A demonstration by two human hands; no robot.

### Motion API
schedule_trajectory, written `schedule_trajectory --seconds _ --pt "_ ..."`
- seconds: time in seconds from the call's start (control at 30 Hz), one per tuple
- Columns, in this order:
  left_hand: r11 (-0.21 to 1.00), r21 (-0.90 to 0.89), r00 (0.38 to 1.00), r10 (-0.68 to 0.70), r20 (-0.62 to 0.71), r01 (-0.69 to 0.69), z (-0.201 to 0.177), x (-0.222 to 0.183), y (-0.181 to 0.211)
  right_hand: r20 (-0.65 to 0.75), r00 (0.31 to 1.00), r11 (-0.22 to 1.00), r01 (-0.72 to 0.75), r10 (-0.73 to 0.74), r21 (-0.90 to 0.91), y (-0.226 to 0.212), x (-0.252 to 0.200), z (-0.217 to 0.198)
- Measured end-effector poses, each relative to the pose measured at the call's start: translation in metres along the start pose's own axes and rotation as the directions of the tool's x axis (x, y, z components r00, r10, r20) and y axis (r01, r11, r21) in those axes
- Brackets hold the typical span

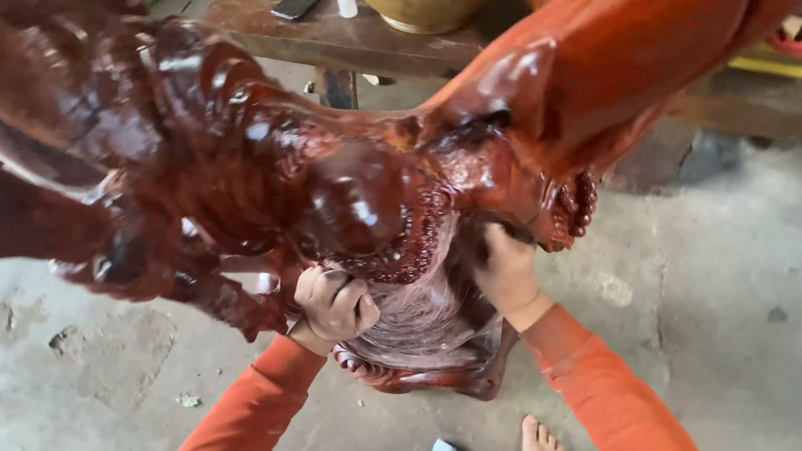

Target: The person is manually sanding the surfaces and crevices of a large, polished wooden sculpture using a small piece of sandpaper.

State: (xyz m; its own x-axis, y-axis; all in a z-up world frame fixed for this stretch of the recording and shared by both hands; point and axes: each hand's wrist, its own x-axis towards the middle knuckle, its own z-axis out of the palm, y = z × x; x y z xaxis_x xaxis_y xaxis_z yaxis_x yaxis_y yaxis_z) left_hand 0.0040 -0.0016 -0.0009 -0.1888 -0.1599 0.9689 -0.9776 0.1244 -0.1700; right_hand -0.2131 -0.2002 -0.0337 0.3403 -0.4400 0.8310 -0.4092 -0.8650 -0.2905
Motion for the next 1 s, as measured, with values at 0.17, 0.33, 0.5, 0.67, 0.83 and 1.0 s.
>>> schedule_trajectory --seconds 0.17,0.33,0.5,0.67,0.83,1.0 --pt "0.999 -0.036 1.000 -0.008 -0.002 0.008 -0.002 0.000 0.001 -0.087 0.993 0.996 -0.081 0.077 -0.047 0.001 -0.004 0.007" --pt "0.998 -0.054 0.999 -0.026 0.039 0.028 -0.001 -0.005 0.001 0.000 0.999 0.999 -0.035 0.035 -0.034 -0.006 -0.010 0.005" --pt "0.998 -0.053 0.998 -0.036 0.044 0.038 -0.001 -0.009 0.003 -0.048 0.999 1.000 0.000 0.000 -0.010 0.004 -0.005 0.009" --pt "0.998 -0.059 0.998 -0.031 0.045 0.034 0.000 -0.007 0.001 0.033 0.998 0.998 -0.054 0.053 0.012 -0.011 0.004 -0.006" --pt "0.997 -0.064 0.999 -0.028 0.027 0.030 0.000 -0.006 0.000 -0.012 0.993 0.993 -0.114 0.114 0.006 -0.017 0.017 -0.014" --pt "0.998 -0.048 0.999 -0.034 0.039 0.036 -0.001 -0.005 0.002 0.070 0.982 0.985 -0.173 0.173 -0.011 -0.017 0.006 -0.008"
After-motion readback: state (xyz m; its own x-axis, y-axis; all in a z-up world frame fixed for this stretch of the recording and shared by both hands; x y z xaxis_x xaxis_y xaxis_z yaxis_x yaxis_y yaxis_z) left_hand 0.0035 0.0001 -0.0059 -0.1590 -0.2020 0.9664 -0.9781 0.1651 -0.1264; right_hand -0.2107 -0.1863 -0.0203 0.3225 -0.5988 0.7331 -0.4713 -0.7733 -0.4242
